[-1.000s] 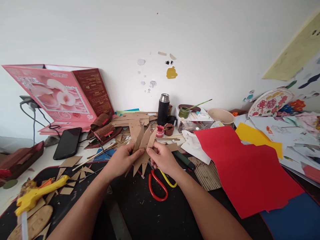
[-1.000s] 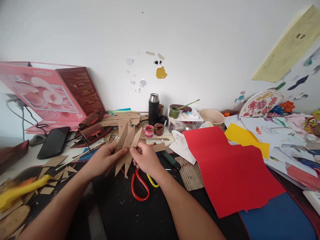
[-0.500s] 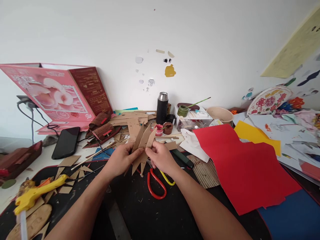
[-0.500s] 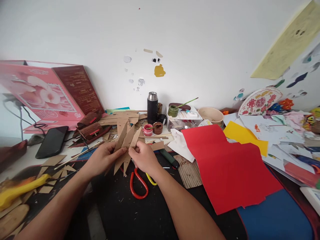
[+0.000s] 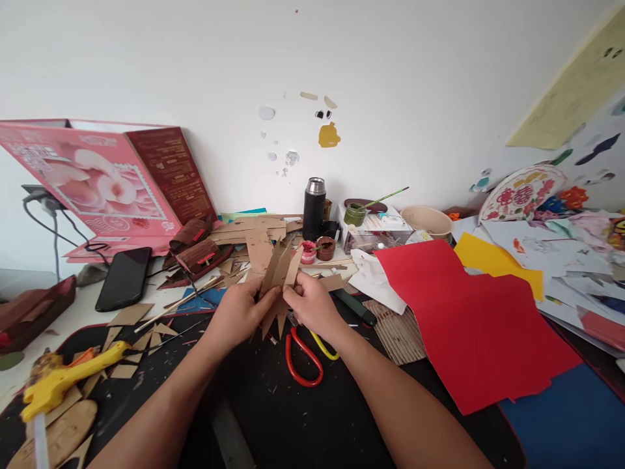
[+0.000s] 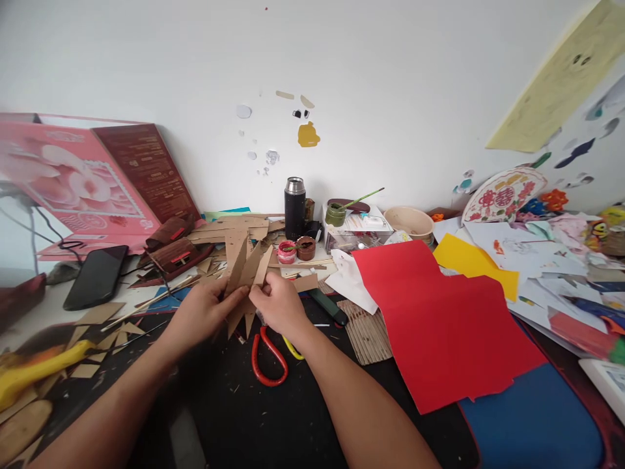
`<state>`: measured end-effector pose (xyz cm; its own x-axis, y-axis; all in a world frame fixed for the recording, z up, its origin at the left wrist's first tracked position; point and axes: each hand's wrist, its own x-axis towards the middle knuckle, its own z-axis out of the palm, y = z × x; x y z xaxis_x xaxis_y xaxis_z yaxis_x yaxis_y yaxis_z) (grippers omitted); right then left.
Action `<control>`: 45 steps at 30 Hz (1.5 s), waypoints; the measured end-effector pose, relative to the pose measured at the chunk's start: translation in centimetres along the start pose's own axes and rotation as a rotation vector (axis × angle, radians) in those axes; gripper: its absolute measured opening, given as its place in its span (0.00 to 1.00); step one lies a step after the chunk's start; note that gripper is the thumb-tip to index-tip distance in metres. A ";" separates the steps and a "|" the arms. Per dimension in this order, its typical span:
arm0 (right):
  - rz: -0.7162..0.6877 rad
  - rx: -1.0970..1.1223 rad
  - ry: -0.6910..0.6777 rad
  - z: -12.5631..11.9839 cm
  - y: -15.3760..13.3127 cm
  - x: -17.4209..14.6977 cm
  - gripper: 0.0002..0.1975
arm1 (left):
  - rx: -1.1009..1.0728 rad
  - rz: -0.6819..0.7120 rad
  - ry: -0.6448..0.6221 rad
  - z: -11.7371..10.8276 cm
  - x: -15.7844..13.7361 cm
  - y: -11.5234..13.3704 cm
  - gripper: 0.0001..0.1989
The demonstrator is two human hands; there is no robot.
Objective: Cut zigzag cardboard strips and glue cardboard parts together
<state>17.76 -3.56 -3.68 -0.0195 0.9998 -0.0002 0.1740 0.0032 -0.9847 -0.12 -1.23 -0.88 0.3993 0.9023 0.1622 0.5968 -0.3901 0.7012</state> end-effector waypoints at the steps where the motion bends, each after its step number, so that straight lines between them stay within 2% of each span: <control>1: -0.006 0.023 -0.010 -0.1 -0.2 0.0 0.03 | -0.049 -0.016 -0.007 -0.1 0.0 -0.1 0.22; 9: -0.019 0.036 -0.099 -0.8 -0.7 -0.3 0.04 | -0.267 -0.097 -0.060 -0.6 0.3 -0.3 0.24; 14: -0.017 0.064 -0.054 -0.7 -0.8 -0.3 0.04 | -0.412 -0.160 -0.194 -1.2 0.4 -0.2 0.27; 17: 0.004 0.088 -0.024 -0.7 -1.1 -0.2 0.05 | -0.397 -0.166 -0.217 -1.3 0.4 -0.4 0.26; 22: 0.016 0.112 -0.050 -0.9 -1.5 -0.3 0.06 | -0.391 -0.113 -0.153 -1.2 0.4 -0.8 0.23; 29: 0.059 0.143 -0.078 -0.7 -1.2 -0.3 0.06 | -0.349 -0.095 -0.131 -1.1 0.4 -0.6 0.23; 37: 0.010 0.073 -0.071 -0.8 -1.0 -0.3 0.06 | -0.280 -0.072 -0.141 -1.2 0.4 -0.3 0.24; 45: 0.034 0.087 -0.063 -0.5 -0.8 -0.2 0.06 | -0.219 -0.068 -0.127 -0.9 0.3 -0.6 0.24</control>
<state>18.12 -3.80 -2.82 -0.0769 0.9961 -0.0421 0.0894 -0.0352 -0.9954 -1.00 -0.58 -0.68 0.4560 0.8894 0.0311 0.4660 -0.2684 0.8431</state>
